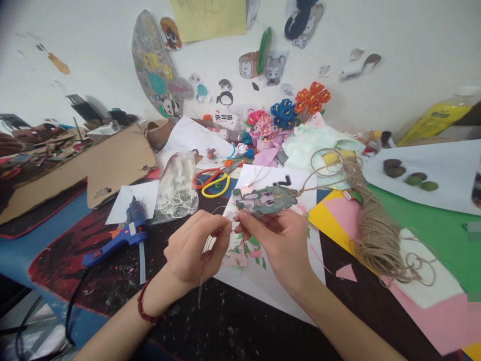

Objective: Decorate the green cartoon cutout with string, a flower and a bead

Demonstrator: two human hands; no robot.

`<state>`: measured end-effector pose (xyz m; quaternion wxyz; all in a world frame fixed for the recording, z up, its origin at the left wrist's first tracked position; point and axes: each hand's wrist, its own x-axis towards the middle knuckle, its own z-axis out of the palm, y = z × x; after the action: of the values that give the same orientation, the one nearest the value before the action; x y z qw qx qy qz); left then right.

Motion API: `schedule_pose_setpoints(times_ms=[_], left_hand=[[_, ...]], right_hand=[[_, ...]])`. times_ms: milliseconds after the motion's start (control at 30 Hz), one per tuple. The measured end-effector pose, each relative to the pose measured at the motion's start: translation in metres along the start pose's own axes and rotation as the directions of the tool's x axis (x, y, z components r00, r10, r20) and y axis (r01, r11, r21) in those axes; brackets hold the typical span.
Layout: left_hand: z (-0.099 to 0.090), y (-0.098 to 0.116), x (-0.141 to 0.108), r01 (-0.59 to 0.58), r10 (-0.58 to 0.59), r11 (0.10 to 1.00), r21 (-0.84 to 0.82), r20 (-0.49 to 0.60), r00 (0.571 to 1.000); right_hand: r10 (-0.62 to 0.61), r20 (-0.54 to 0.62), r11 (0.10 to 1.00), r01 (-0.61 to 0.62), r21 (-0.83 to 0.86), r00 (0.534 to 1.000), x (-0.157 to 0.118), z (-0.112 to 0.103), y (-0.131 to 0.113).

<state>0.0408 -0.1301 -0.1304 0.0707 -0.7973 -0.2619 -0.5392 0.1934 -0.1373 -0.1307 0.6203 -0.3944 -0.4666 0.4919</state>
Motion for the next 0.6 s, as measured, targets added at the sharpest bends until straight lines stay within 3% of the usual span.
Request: schedule_pose_setpoints(times_ms=[600], left_hand=[[0.0024,-0.0036,-0.0009,-0.044,0.042,0.999,0.021,0.054,0.998]], right_hand=[[-0.027,-0.05,0.994,0.021,-0.106,0.998,-0.0014,0.0012,-0.0028]])
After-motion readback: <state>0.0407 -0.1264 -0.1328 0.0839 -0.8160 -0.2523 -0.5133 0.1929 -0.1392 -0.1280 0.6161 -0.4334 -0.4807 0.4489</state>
